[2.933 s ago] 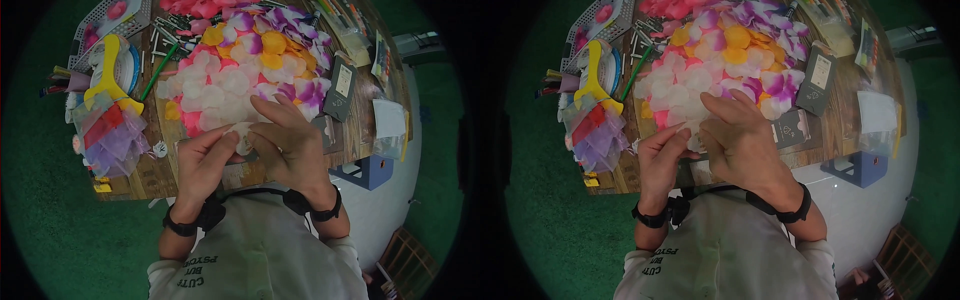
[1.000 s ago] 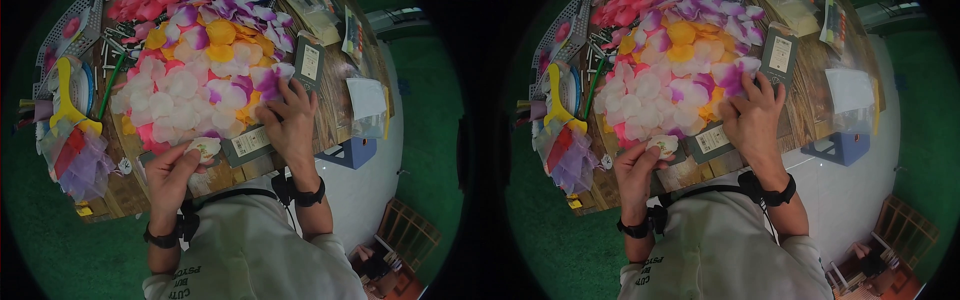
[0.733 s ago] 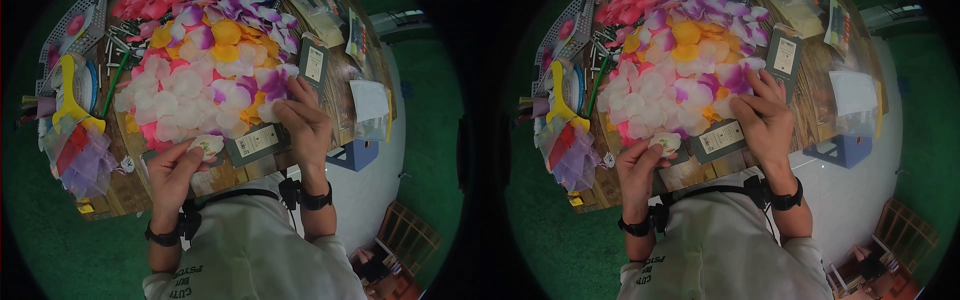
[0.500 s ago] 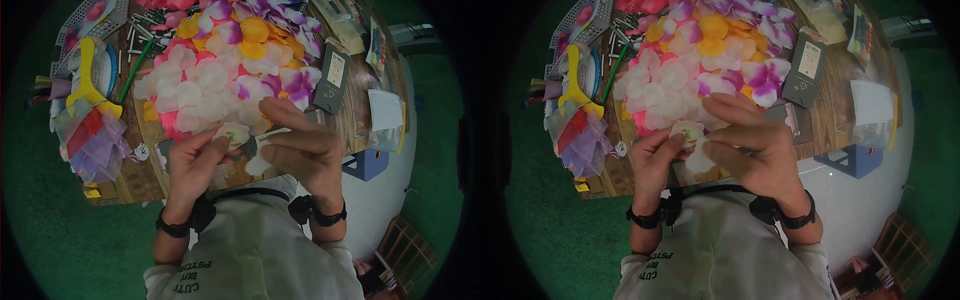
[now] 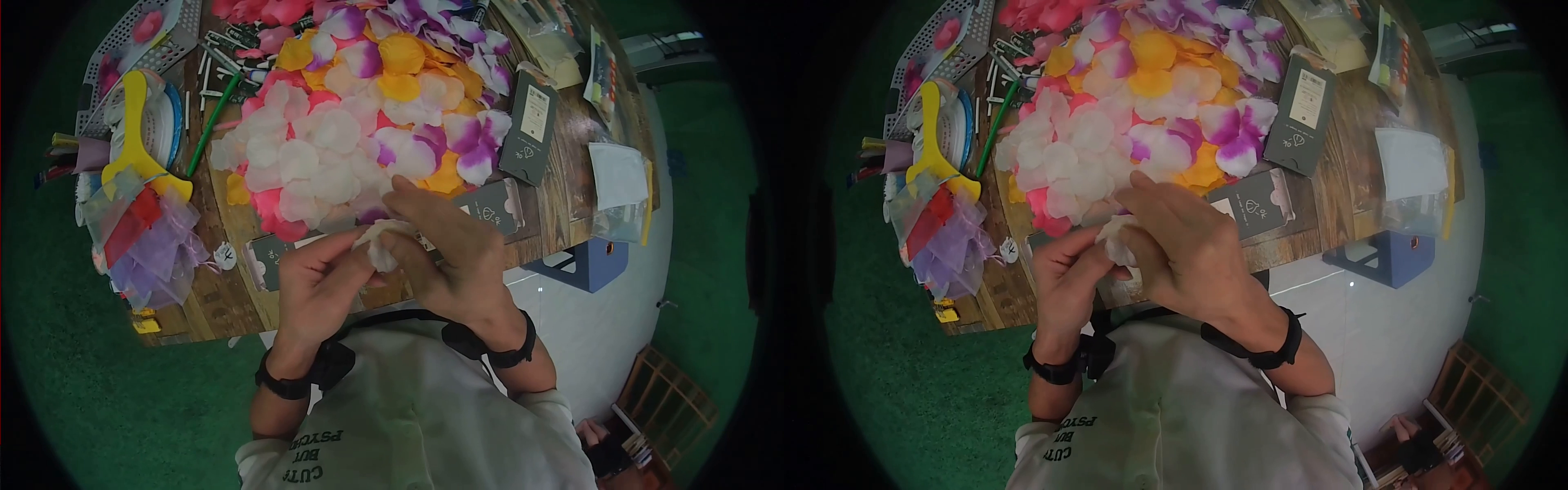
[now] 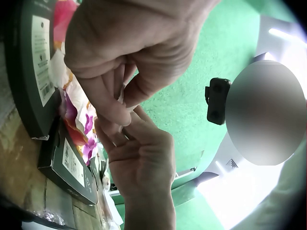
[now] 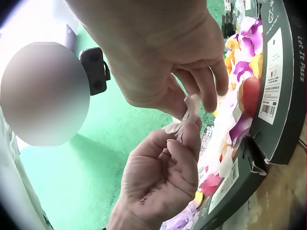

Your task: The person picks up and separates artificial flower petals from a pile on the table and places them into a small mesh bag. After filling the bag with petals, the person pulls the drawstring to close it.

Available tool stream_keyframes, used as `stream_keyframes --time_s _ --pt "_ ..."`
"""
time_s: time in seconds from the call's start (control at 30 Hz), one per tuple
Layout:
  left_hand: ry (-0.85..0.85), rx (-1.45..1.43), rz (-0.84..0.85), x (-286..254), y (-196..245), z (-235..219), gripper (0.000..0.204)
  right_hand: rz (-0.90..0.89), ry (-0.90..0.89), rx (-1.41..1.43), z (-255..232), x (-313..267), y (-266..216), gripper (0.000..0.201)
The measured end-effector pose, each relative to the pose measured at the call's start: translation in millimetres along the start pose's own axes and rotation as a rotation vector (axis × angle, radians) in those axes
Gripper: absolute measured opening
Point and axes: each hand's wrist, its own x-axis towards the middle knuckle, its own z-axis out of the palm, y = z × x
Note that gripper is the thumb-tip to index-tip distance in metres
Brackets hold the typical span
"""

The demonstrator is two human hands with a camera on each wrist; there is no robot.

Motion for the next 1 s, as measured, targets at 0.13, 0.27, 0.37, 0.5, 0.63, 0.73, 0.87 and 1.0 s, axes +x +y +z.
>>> stream_keyframes --time_s 0.13,0.27,0.37,0.5,0.63,0.73,0.87,1.0 --pt "-0.035 -0.031 -0.002 -2 -5 -8 0.026 0.126 -0.060 0.172 1 -6 7 0.022" --pt "-0.003 -0.102 -0.056 -5 -3 -4 0.029 0.043 -0.070 -0.012 2 -7 7 0.020" --pt "-0.010 -0.017 -0.050 -6 -1 -3 0.031 -0.064 -0.003 -0.008 7 -4 8 0.017" --pt "0.007 -0.009 -0.078 -3 -5 -7 0.028 -0.086 0.006 0.037 10 -5 8 0.016" --pt "0.047 0.029 -0.046 -6 -8 -11 0.022 -0.137 -0.004 0.053 10 -4 9 0.015" --pt "0.099 0.006 -0.030 -4 -7 -13 0.020 -0.071 -0.008 -0.077 4 5 10 0.014" --pt "0.166 -0.037 -0.019 -8 -7 -21 0.019 0.011 0.017 -0.217 0 19 14 0.016" --pt "0.187 -0.059 -0.047 -13 -11 -29 0.020 -0.163 0.017 -0.483 8 29 20 0.022"
